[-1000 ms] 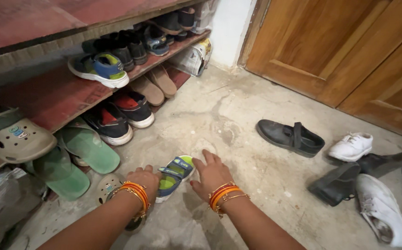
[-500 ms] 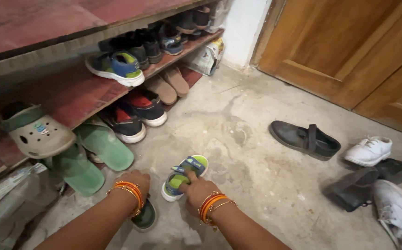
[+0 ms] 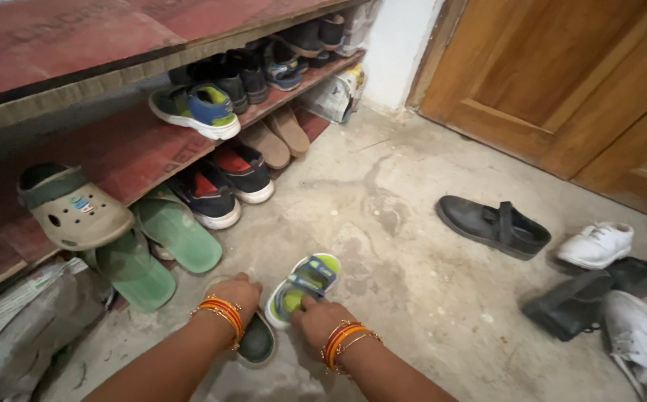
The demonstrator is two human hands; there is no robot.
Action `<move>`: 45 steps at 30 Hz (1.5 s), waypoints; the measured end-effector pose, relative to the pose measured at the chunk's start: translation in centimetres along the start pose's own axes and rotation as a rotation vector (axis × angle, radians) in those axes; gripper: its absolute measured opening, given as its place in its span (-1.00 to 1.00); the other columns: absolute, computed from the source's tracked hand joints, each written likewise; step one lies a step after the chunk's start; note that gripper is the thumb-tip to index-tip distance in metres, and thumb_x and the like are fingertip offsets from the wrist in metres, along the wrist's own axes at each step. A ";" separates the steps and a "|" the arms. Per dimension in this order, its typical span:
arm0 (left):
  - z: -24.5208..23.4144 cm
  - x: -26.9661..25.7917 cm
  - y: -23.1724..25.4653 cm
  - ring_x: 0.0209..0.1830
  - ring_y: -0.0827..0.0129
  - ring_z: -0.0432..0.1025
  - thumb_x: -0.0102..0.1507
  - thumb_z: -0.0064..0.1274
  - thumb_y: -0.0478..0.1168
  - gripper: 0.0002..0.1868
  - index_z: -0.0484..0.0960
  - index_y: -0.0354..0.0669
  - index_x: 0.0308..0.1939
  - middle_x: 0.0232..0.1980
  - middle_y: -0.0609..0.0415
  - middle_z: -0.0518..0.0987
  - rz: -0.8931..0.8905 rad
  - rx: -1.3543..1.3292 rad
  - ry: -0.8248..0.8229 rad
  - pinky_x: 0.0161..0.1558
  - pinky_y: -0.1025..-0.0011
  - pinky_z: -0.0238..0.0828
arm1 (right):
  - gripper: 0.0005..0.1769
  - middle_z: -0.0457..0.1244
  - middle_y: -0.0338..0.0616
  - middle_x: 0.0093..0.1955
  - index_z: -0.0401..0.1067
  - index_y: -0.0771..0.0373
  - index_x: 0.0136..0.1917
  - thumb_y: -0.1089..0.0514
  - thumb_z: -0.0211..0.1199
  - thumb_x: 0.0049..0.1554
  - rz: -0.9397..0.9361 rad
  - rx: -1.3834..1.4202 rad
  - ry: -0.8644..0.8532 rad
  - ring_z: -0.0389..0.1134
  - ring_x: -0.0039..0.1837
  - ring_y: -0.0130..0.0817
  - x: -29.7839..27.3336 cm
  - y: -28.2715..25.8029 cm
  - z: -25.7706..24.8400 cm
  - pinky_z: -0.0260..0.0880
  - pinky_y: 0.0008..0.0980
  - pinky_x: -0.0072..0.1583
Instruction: The person removes multiple pairs of shoes from a two-tiered wooden shoe rack and places them on the floor. They handle black sandals, white sneakers, pink sandals, and other footwear, moving them one by one from the rack to the ground.
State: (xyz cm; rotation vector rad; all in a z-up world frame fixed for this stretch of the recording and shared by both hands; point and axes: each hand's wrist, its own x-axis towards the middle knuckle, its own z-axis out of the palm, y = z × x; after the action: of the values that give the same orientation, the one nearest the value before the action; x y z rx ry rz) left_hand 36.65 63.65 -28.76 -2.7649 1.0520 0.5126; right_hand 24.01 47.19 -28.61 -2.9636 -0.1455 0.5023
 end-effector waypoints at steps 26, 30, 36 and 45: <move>-2.3 2.3 18.1 0.11 0.03 0.48 0.13 0.32 -0.06 -0.68 0.62 -0.02 -0.10 -0.02 -0.02 0.60 0.421 -0.300 0.065 0.12 0.15 0.43 | -0.55 0.30 -0.06 0.22 0.51 0.12 0.17 0.00 0.30 0.01 0.353 0.027 0.007 0.30 0.27 -0.04 -20.1 12.9 1.1 0.36 -0.07 0.25; -1.7 2.0 18.0 0.11 0.03 0.47 0.16 0.21 -0.12 -0.72 0.60 -0.04 -0.09 0.00 -0.01 0.59 0.422 -0.232 0.181 0.08 0.15 0.44 | -0.41 0.27 -0.04 0.26 0.43 0.16 0.26 0.03 0.36 -0.05 0.330 0.009 0.005 0.28 0.27 0.00 -19.3 12.8 1.4 0.35 -0.06 0.23; 0.4 -0.7 21.0 0.13 0.04 0.45 0.22 0.07 -0.22 -0.69 0.55 -0.08 0.05 0.09 -0.09 0.54 0.648 -0.003 0.221 0.09 0.13 0.44 | -0.50 0.28 0.01 0.27 0.49 0.13 0.21 -0.02 0.34 0.01 0.374 -0.039 -0.072 0.26 0.32 0.02 -18.4 11.6 0.7 0.36 -0.08 0.26; 4.5 -3.0 23.1 0.27 -0.16 0.32 0.25 0.10 -0.11 -0.37 0.25 -0.22 0.34 0.25 -0.33 0.38 0.560 0.158 -0.070 0.20 0.04 0.33 | -0.58 0.26 0.06 0.31 0.53 0.14 0.21 0.02 0.26 0.09 0.474 -0.051 -0.125 0.27 0.33 0.04 -17.4 10.6 1.7 0.39 -0.09 0.24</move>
State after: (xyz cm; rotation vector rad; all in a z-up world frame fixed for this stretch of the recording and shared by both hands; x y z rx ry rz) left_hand 18.01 49.42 -32.02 -2.2766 1.7674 0.5513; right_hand 7.86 34.89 -26.22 -3.0073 0.5529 0.7441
